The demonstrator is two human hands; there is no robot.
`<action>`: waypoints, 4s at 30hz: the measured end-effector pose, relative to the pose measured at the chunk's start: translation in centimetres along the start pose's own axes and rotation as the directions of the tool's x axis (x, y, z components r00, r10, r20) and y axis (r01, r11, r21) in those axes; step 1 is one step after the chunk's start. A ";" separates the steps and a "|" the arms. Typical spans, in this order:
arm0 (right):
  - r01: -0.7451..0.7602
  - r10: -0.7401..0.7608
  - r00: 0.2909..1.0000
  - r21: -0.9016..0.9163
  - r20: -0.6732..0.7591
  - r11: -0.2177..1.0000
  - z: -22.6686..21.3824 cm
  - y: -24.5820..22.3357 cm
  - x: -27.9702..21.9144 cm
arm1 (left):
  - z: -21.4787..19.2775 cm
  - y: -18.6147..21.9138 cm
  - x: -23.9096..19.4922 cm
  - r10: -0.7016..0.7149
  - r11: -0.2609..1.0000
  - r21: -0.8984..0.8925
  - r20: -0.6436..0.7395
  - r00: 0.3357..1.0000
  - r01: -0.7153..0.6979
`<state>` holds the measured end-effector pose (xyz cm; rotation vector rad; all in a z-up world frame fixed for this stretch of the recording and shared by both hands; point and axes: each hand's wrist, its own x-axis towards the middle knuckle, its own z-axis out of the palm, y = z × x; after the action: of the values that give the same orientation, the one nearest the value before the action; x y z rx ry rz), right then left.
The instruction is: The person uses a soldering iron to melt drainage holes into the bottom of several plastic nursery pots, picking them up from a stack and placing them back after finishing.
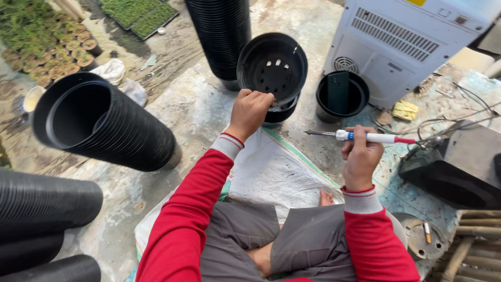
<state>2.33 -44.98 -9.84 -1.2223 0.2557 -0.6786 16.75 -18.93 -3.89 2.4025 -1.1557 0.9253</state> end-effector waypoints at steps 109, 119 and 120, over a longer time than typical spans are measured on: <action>-0.259 0.247 0.964 0.121 0.102 0.958 1.5 1.1 -0.4 | 6.4 -5.2 -1.1 -0.106 0.985 -0.060 0.526 0.844 0.161; -0.242 0.219 0.967 0.188 0.134 0.952 1.1 1.6 -0.4 | 3.3 -2.2 -0.7 -0.003 1.000 0.027 0.062 0.998 0.001; -0.220 0.199 0.973 0.198 0.119 0.955 1.1 1.4 -0.6 | 2.2 -1.8 -0.3 -0.049 0.999 -0.010 -0.003 0.999 0.049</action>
<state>2.97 -43.52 -10.86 -1.0062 0.2221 -0.4474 18.89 -18.80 -5.77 2.4094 -1.0924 0.9050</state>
